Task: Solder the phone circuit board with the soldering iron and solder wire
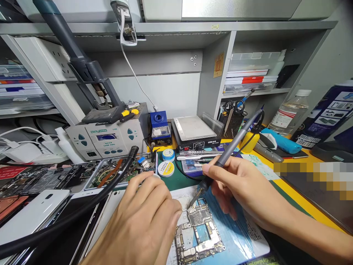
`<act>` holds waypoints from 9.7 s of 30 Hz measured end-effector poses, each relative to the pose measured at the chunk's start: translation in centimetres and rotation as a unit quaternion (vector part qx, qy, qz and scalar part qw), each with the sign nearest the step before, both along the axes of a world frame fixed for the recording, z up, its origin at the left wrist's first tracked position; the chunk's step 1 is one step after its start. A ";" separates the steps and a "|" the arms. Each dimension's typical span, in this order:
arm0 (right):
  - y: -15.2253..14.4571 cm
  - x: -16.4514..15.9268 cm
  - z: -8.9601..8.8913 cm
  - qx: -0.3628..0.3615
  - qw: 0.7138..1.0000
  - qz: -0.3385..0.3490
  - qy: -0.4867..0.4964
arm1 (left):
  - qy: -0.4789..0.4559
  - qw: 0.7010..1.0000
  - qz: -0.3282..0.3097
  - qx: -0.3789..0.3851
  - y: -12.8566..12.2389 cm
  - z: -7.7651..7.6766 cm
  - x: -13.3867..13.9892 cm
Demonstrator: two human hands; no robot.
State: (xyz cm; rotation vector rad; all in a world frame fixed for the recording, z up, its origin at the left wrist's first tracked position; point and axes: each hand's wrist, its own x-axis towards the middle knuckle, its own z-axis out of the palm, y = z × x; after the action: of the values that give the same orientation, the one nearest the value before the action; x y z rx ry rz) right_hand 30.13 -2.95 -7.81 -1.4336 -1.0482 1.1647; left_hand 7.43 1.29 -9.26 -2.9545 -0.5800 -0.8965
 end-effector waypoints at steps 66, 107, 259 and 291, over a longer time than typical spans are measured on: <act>0.1 0.1 0.6 -0.006 0.999 -0.003 0.049 | -0.093 0.994 0.012 -0.050 -0.2 -1.1 -0.1; 0.1 0.2 0.6 -0.013 0.999 -0.004 0.035 | -0.094 0.994 0.051 -0.007 -0.3 -0.8 0.4; -0.2 0.3 0.2 0.003 0.996 -0.081 -0.047 | -0.026 0.996 -0.014 0.088 0.6 -1.2 1.2; -0.3 0.4 0.1 0.001 0.995 -0.084 -0.050 | 0.008 0.997 -0.001 0.079 -0.1 -0.5 0.9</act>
State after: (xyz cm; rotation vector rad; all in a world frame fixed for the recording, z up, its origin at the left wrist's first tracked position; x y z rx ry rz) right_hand 30.57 -3.20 -7.72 -1.5592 -0.9762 0.9800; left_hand 8.29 1.19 -9.73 -2.8193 -0.4831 -0.8739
